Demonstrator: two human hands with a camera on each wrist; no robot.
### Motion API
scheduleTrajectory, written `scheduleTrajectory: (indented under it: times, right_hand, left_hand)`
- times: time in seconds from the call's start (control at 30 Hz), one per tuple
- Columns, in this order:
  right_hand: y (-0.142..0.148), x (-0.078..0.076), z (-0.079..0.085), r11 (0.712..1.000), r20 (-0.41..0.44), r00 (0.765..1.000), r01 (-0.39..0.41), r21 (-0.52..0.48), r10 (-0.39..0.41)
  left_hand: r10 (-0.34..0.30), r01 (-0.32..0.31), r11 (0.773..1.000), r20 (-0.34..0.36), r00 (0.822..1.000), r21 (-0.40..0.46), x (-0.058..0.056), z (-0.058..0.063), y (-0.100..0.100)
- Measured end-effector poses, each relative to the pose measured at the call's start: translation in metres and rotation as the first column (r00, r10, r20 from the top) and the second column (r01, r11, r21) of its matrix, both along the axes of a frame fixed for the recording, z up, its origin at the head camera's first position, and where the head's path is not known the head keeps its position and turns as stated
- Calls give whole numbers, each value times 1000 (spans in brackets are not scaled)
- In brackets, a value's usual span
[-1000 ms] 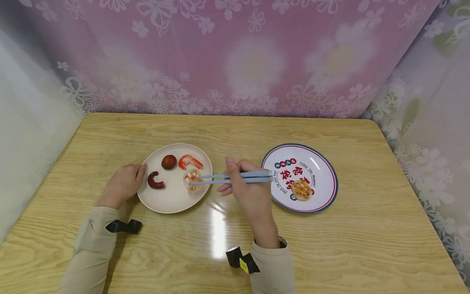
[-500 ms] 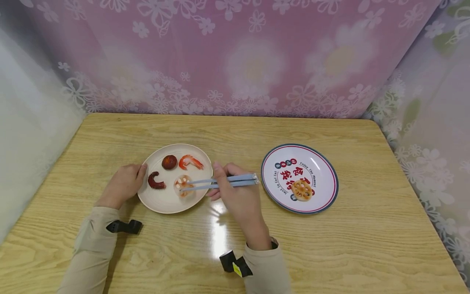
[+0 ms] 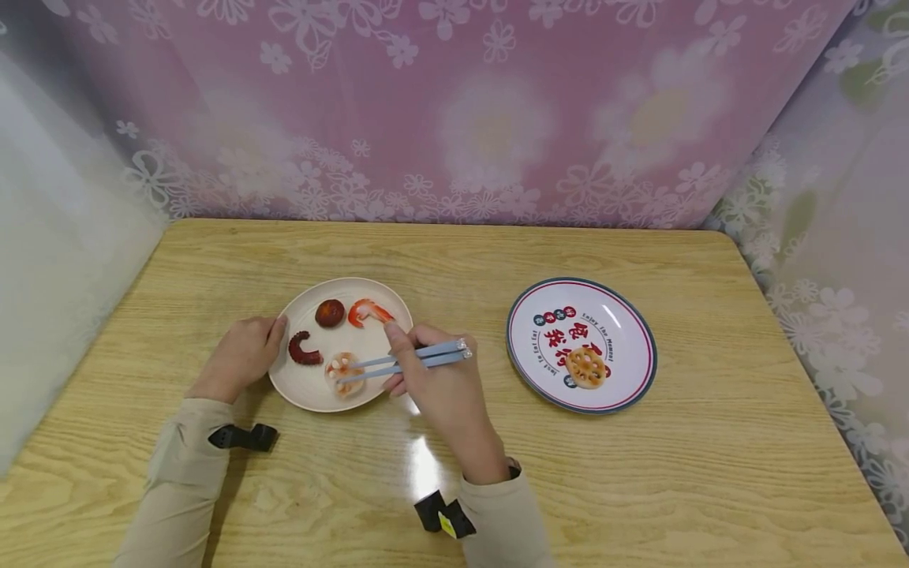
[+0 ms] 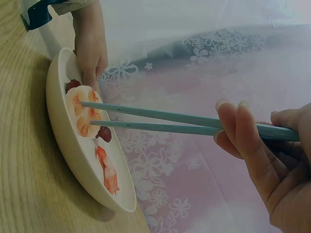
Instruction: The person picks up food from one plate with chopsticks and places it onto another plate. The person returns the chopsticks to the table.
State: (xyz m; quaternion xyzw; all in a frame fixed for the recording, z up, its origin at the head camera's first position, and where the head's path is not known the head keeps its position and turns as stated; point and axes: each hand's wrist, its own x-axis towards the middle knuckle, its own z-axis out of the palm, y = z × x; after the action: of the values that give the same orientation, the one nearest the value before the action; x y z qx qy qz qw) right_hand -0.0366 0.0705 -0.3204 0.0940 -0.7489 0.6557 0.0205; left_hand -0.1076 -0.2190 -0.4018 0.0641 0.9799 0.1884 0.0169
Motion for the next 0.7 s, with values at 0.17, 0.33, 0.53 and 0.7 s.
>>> scheduleTrajectory:
  times: [0.17,0.33,0.53,0.7]
  right_hand:
    - [-7,0,-2,1000,11,1000,-12,20,12]
    - [-12,2,-4,999,8,999,-35,33,35]
    - [-14,1,-6,999,-7,999,-42,12,42]
    - [-14,1,-8,999,-14,999,-41,-6,41]
  left_hand:
    - [7,-7,1000,6,1000,-1,1,0,0]
    - [6,-6,1000,0,1000,-6,1,0,0]
    - [2,-2,1000,6,1000,-5,0,1,1]
    - [1,-1,1000,10,1000,-5,0,2,1]
